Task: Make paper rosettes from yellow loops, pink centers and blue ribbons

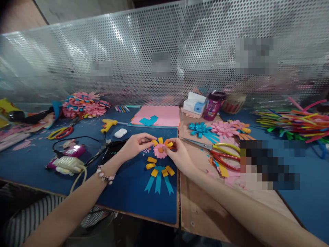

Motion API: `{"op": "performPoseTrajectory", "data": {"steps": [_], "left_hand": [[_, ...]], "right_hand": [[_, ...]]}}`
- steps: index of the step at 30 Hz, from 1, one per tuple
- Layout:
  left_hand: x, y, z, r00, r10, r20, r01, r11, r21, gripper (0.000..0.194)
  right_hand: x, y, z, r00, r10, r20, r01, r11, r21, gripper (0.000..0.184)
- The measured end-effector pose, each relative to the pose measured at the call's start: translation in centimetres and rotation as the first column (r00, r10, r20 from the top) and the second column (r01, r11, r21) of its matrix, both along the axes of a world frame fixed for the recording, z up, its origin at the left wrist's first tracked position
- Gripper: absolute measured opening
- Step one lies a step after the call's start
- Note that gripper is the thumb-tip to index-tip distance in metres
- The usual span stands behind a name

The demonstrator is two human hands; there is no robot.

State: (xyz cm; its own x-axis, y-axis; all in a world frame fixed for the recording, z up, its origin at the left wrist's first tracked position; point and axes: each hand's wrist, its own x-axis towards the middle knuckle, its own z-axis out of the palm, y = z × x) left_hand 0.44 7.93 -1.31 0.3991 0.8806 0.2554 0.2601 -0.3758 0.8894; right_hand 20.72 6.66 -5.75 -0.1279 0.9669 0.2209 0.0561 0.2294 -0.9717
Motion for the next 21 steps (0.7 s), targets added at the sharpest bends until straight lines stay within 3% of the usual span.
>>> {"op": "performPoseTrajectory", "data": {"steps": [9, 21], "left_hand": [[-0.04, 0.11, -0.05, 1.0, -0.01, 0.009, 0.01, 1.0, -0.01, 0.031], [0.14, 0.49, -0.65, 0.996, 0.011, 0.086, -0.005, 0.997, -0.074, 0.044]], "right_hand": [[-0.25, -0.44, 0.92, 0.998, -0.054, 0.042, 0.054, 0.999, -0.005, 0.03], [-0.22, -0.33, 0.59, 0.998, -0.051, -0.04, 0.051, 0.999, -0.006, 0.032]]}}
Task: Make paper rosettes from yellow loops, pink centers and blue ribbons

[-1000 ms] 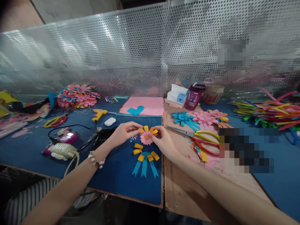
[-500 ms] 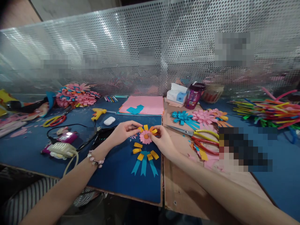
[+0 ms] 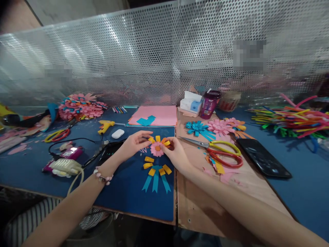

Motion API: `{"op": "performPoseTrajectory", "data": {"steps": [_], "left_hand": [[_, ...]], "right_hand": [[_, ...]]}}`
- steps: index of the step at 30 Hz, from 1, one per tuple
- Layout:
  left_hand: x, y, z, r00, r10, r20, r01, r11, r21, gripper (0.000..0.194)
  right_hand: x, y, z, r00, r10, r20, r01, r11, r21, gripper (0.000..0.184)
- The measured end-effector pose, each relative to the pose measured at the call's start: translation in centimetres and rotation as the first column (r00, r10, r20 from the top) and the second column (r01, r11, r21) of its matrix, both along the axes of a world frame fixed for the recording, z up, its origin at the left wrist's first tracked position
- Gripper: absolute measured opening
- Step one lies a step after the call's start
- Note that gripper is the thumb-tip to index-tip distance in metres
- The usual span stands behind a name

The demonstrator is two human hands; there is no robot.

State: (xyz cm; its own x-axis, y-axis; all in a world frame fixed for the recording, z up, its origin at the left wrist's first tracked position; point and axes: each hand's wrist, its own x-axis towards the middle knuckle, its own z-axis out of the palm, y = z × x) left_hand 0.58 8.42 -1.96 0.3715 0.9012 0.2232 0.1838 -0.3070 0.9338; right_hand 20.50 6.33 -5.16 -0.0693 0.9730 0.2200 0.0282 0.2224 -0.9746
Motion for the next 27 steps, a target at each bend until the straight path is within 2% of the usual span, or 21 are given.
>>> {"op": "performPoseTrajectory", "data": {"steps": [4, 10, 27], "left_hand": [[-0.1, 0.1, 0.0, 1.0, -0.004, 0.008, 0.003, 1.0, 0.02, 0.046], [0.0, -0.3, 0.1, 0.998, -0.056, 0.019, 0.056, 0.998, -0.018, 0.052], [1.0, -0.6, -0.2, 0.996, 0.008, -0.094, -0.003, 0.999, 0.046, 0.048]], "right_hand": [[-0.1, -0.1, 0.1, 1.0, -0.001, 0.001, 0.001, 1.0, 0.01, 0.032], [-0.2, -0.1, 0.0, 0.999, 0.014, -0.031, -0.013, 1.0, 0.021, 0.033], [-0.4, -0.4, 0.2, 0.998, 0.03, -0.048, -0.029, 1.0, 0.004, 0.033]]}}
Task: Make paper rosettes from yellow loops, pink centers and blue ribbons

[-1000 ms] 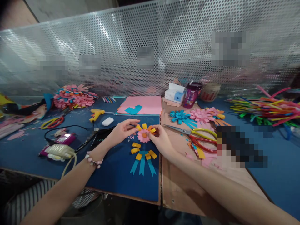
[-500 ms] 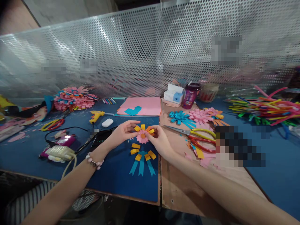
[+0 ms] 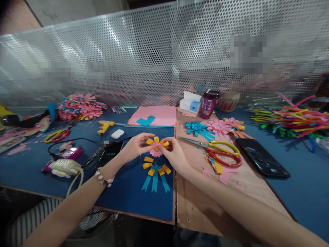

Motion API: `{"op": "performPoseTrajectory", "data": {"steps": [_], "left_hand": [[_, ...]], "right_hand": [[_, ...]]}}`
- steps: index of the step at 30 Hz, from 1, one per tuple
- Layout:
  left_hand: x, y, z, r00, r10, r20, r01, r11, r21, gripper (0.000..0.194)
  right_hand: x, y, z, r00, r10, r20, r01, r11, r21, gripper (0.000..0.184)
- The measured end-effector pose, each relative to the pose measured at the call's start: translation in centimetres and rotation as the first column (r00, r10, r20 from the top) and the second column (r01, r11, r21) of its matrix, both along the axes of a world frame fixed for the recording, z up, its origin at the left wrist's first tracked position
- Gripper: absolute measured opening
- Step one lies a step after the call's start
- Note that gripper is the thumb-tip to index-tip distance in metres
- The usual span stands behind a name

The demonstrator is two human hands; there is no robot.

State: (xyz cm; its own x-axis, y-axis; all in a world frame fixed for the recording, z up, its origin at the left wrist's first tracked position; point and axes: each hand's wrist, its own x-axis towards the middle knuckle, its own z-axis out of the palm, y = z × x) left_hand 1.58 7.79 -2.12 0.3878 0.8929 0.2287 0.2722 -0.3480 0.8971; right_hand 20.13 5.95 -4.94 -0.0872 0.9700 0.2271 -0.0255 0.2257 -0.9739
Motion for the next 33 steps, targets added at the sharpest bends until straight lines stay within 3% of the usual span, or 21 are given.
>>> {"op": "performPoseTrajectory", "data": {"steps": [14, 27, 30, 33], "left_hand": [[0.09, -0.09, 0.04, 1.0, 0.007, -0.028, -0.006, 0.999, 0.033, 0.047], [-0.04, -0.1, 0.08, 0.998, -0.016, -0.062, 0.021, 0.997, 0.074, 0.042], [-0.15, -0.1, 0.13, 0.996, -0.02, -0.083, 0.03, 0.992, 0.121, 0.041], [-0.21, -0.25, 0.27, 0.994, 0.013, -0.111, 0.013, 0.973, 0.229, 0.038]], "right_hand": [[-0.09, -0.39, 0.41, 0.999, -0.003, 0.041, 0.004, 1.0, -0.026, 0.031], [-0.06, -0.19, 0.03, 0.998, -0.01, 0.067, 0.008, 1.0, 0.03, 0.029], [0.08, -0.26, -0.08, 0.995, -0.006, 0.098, -0.004, 0.995, 0.103, 0.026], [0.45, -0.32, -0.07, 0.973, -0.093, 0.21, 0.03, 0.958, 0.284, 0.019]]}}
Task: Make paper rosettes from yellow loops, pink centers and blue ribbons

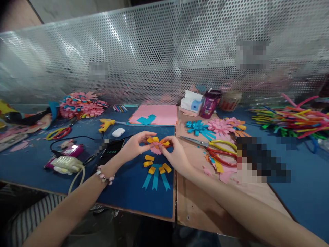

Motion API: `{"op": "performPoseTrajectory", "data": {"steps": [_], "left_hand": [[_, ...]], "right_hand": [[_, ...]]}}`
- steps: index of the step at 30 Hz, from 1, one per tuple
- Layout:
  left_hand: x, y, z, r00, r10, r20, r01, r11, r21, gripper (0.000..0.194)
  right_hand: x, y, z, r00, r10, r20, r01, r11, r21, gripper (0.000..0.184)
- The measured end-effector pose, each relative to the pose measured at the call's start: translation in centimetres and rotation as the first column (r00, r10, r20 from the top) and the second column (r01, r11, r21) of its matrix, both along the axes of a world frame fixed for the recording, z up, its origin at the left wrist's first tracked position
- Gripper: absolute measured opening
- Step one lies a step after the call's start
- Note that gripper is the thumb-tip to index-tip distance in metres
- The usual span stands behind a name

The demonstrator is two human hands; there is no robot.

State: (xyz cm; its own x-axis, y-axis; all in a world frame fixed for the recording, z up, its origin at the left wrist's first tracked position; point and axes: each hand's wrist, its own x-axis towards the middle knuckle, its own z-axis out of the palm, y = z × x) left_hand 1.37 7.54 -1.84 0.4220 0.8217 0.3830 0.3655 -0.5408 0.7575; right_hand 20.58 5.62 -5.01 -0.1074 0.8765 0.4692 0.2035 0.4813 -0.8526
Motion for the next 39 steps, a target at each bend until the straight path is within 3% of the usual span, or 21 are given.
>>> {"op": "performPoseTrajectory", "data": {"steps": [3, 5, 7, 9, 12, 14, 20, 29, 39], "left_hand": [[0.0, -0.3, 0.3, 1.0, -0.006, -0.012, 0.007, 0.991, 0.131, 0.039], [0.0, -0.5, 0.5, 0.999, -0.021, -0.029, 0.027, 0.973, 0.23, 0.045], [-0.1, -0.7, 0.7, 0.998, -0.017, -0.065, 0.038, 0.941, 0.336, 0.054], [-0.2, -0.9, 0.9, 0.993, 0.015, -0.118, 0.039, 0.898, 0.439, 0.057], [-0.4, -1.3, 1.1, 0.981, 0.094, -0.167, 0.022, 0.812, 0.584, 0.046], [-0.3, -1.6, 1.2, 0.971, 0.135, -0.195, 0.024, 0.764, 0.645, 0.033], [0.3, -2.2, 1.0, 0.946, 0.162, -0.282, 0.094, 0.694, 0.714, 0.023], [0.5, -2.1, 0.7, 0.942, 0.246, -0.229, 0.025, 0.629, 0.777, 0.015], [0.5, -2.1, 0.7, 0.926, 0.275, -0.258, 0.051, 0.586, 0.808, 0.013]], "right_hand": [[0.7, 0.0, 0.2, 0.984, -0.082, 0.158, 0.038, 0.964, 0.264, 0.011], [1.3, 0.1, 0.5, 0.955, -0.107, 0.276, -0.028, 0.895, 0.446, 0.01], [2.2, 0.1, 1.0, 0.904, -0.154, 0.399, -0.133, 0.785, 0.604, 0.015], [3.1, -0.1, 1.6, 0.835, -0.239, 0.496, -0.248, 0.641, 0.726, 0.021], [4.1, -0.4, 2.6, 0.755, -0.364, 0.546, -0.39, 0.42, 0.819, 0.02], [4.4, -0.5, 2.9, 0.731, -0.422, 0.536, -0.42, 0.341, 0.841, 0.019], [4.6, -0.3, 2.7, 0.708, -0.458, 0.538, -0.427, 0.329, 0.842, 0.015], [4.3, -0.6, 3.1, 0.712, -0.462, 0.528, -0.408, 0.34, 0.847, 0.015], [4.0, -0.8, 3.3, 0.721, -0.445, 0.531, -0.414, 0.338, 0.845, 0.015]]}}
